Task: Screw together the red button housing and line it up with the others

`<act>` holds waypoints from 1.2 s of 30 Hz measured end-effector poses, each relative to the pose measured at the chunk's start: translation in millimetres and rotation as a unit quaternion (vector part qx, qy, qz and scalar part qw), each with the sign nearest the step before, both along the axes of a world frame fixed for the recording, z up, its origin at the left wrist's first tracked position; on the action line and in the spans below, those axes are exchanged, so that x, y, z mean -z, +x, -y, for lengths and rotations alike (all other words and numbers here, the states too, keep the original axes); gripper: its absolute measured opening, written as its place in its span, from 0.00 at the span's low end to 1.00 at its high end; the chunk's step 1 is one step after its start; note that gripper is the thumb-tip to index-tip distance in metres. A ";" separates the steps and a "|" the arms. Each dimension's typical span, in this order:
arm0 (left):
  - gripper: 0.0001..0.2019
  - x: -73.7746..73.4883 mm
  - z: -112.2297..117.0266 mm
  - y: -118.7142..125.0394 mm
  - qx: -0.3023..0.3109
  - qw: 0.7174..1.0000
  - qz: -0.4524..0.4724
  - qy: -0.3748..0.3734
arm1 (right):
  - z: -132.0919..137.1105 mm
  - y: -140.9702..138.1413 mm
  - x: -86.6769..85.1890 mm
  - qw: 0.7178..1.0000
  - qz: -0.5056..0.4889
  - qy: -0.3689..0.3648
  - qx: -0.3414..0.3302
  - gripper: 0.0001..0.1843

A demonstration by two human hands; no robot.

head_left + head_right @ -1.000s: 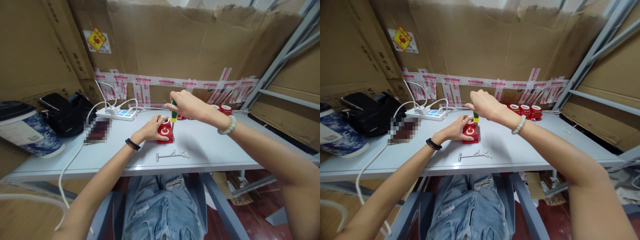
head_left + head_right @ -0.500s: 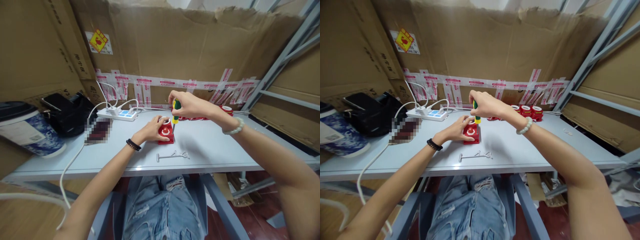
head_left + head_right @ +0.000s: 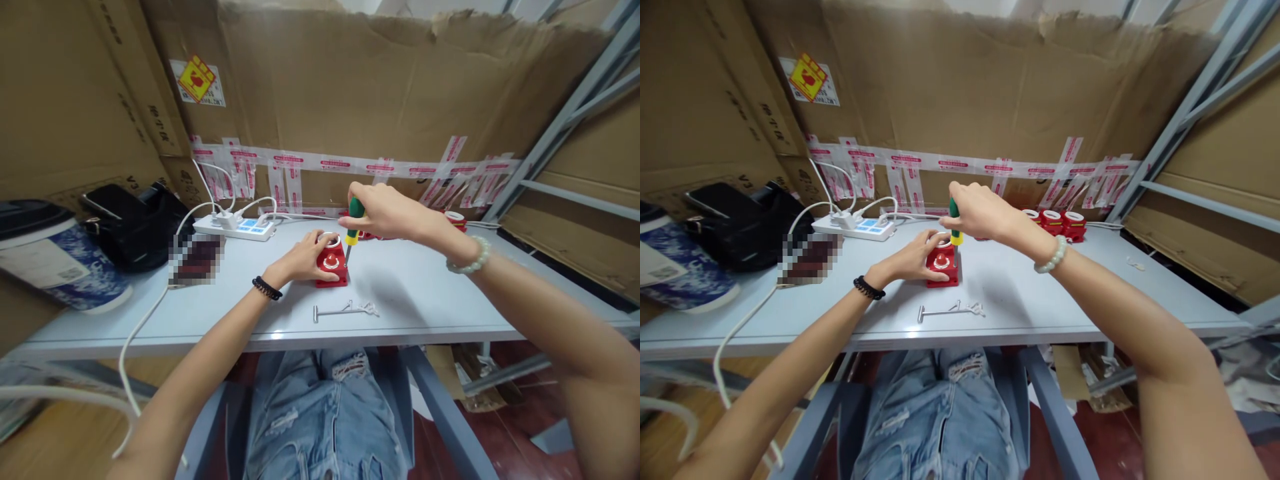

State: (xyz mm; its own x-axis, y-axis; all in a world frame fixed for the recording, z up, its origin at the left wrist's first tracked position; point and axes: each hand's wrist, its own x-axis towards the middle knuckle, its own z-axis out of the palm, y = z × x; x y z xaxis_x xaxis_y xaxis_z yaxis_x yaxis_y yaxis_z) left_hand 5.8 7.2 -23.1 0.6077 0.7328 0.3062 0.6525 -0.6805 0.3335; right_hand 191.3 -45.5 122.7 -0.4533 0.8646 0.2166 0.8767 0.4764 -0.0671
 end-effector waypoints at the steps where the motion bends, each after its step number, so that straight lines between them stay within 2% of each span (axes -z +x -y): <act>1: 0.46 0.2 -0.3 -0.1 0.001 1.000 0.004 0.000 | -0.7 -0.1 1.0 1.000 0.001 0.020 0.009 0.11; 4: 0.46 0.1 -0.3 -0.4 0.001 1.000 0.008 -0.002 | -1.2 0.6 0.7 1.000 -0.014 0.015 -0.003 0.09; 7: 0.46 -1.1 0.8 -0.3 0.001 1.000 0.006 -0.008 | 1.1 2.4 -2.3 0.999 -0.019 -0.033 -0.029 0.14; 13: 0.46 -3.5 2.8 0.4 -0.009 1.000 -0.008 -0.007 | -1.7 2.7 1.8 0.999 0.002 0.035 0.026 0.10; 18: 0.46 -4.0 3.1 0.7 -0.006 1.000 -0.012 -0.006 | 0.1 4.5 -1.2 0.999 -0.021 -0.040 -0.016 0.15; 24: 0.45 -3.5 2.8 0.6 -0.006 1.000 -0.006 -0.004 | 4.0 1.5 0.1 1.000 -0.009 0.015 0.013 0.14; 29: 0.45 -2.3 1.6 -0.3 -0.001 1.000 -0.007 -0.001 | 5.2 2.0 -4.0 0.999 -0.009 -0.036 -0.040 0.18; 34: 0.46 -4.4 2.9 0.8 -0.007 1.000 -0.010 -0.006 | 5.5 2.3 -1.2 1.000 -0.010 0.004 0.002 0.11; 36: 0.45 -5.0 3.4 1.1 -0.005 1.000 -0.005 -0.008 | 5.5 2.8 -0.9 1.000 -0.026 0.001 -0.006 0.12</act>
State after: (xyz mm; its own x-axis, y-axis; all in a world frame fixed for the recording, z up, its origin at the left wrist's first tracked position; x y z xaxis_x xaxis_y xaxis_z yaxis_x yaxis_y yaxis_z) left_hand 6.9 3.8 -18.1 0.6037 0.7433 0.2880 0.6624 -0.6688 0.3376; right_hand 194.1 -50.9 123.7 -0.4512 0.8587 0.2428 0.8663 0.4869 -0.1120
